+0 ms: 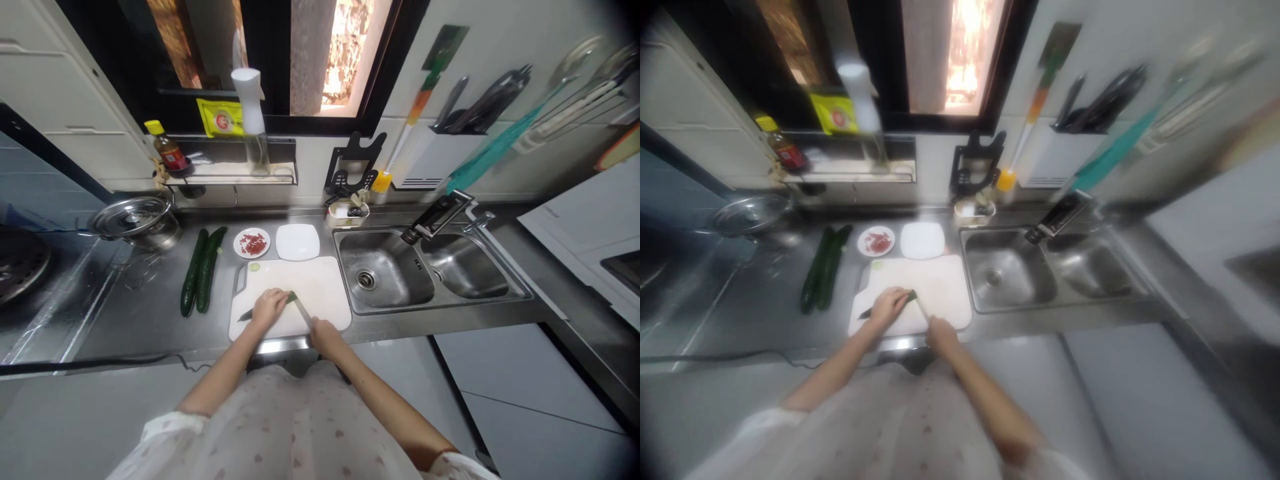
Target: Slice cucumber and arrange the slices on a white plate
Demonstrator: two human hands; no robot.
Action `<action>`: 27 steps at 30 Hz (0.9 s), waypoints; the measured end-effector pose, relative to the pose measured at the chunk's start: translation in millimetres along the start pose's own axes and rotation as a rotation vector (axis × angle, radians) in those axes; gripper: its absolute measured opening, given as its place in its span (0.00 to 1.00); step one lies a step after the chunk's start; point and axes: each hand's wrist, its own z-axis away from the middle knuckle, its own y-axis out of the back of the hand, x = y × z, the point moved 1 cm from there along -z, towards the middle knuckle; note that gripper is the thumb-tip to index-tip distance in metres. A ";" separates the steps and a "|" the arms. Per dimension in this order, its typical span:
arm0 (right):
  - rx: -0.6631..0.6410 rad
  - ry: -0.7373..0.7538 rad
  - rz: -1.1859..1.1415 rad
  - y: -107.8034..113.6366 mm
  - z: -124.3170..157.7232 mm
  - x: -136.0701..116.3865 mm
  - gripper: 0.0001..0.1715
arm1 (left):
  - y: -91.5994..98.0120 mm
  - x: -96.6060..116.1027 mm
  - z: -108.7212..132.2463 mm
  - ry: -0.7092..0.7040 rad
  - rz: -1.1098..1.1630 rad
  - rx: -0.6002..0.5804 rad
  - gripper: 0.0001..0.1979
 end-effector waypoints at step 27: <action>0.253 0.030 0.266 32.8 -8.4 20.5 0.21 | 22.5 -2.7 -1.1 0.236 0.149 0.256 0.15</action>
